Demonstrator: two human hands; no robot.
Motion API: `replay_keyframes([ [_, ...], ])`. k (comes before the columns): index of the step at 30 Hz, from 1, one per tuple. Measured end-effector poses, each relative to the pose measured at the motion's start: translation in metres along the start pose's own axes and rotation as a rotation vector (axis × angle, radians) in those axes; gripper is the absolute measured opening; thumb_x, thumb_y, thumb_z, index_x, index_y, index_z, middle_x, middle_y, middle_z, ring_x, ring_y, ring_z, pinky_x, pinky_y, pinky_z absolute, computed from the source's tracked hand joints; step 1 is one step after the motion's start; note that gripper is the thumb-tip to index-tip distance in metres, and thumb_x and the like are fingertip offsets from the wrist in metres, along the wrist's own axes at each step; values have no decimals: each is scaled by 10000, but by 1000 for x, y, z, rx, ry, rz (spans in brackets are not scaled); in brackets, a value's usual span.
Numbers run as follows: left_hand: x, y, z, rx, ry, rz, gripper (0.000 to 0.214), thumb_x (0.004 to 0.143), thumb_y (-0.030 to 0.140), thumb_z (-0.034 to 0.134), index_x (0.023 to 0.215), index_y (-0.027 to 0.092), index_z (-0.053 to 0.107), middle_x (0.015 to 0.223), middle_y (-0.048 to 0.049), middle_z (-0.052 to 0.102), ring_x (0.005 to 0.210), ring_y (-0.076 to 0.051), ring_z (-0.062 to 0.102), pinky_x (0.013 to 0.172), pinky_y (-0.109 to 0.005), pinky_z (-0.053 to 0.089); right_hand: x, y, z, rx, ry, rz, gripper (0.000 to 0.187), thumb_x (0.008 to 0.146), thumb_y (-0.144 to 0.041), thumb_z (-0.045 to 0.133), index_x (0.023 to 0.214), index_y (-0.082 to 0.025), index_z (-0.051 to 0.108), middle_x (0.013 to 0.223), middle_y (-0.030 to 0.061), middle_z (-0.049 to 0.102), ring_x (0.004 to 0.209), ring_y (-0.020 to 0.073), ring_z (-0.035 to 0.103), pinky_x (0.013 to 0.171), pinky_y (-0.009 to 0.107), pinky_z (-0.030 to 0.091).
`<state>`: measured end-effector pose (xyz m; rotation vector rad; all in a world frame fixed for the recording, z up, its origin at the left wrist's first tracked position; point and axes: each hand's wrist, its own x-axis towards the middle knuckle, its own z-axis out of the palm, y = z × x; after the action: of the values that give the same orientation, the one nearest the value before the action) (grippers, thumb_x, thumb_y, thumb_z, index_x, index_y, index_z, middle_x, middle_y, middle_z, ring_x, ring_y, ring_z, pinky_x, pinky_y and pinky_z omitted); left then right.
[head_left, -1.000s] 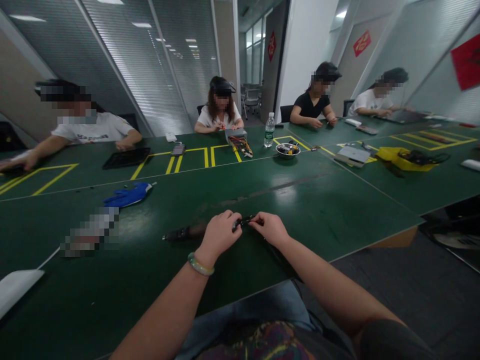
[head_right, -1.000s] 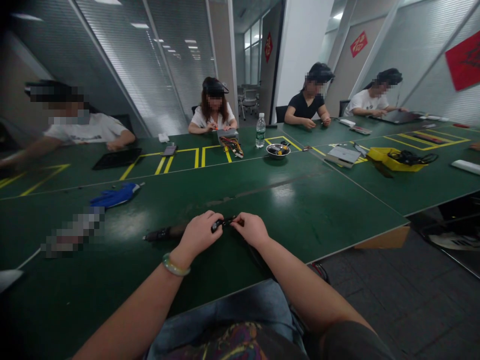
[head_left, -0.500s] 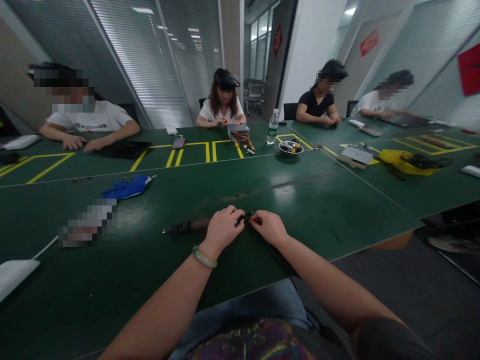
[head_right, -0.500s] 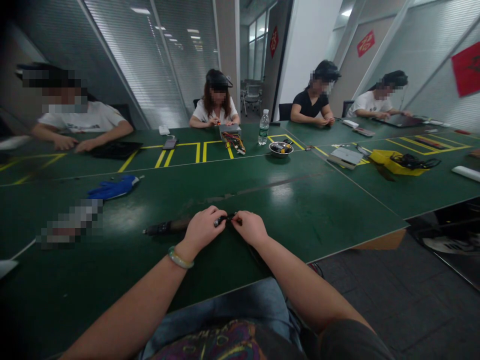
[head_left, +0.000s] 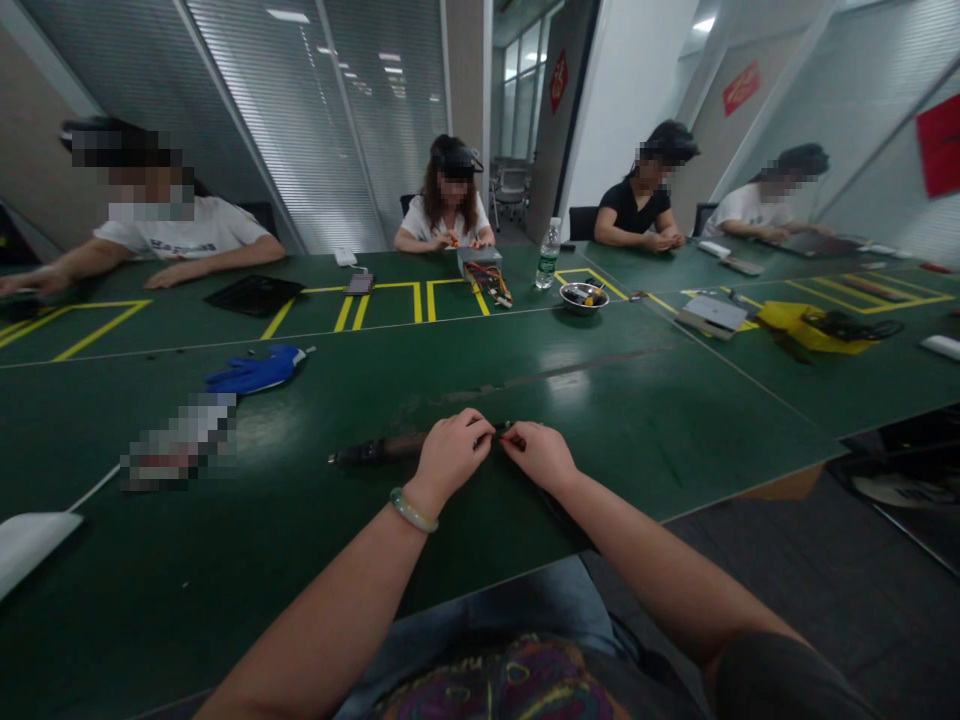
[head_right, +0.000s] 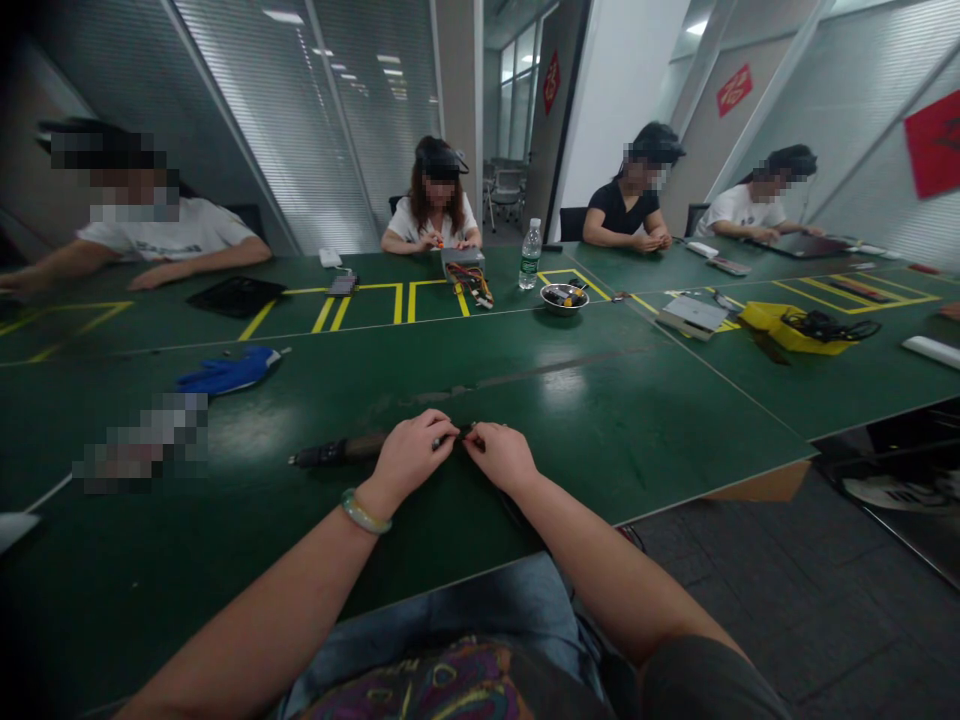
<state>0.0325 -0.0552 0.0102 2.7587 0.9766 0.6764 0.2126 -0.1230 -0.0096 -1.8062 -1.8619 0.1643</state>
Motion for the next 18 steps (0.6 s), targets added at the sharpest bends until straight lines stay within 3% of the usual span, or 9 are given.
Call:
replay_keyframes([
  [12,-1,-1,2,24,25,38,186,908,261,543,1026,248,687,1054,-39,608,913,-181,603,799,-322,462,-1,-5,2,10,35,228,139,883,-369,612,861,-248,678,808,-26,697,735,141,633,618,226,405],
  [18,-1,-2,1,28,22,39,201,918,258,533,1034,255,696,1062,-41,609,913,-181,607,794,-323,465,4,3,6,66,0,226,159,886,-386,618,887,-242,685,832,-19,702,741,142,633,613,219,404],
])
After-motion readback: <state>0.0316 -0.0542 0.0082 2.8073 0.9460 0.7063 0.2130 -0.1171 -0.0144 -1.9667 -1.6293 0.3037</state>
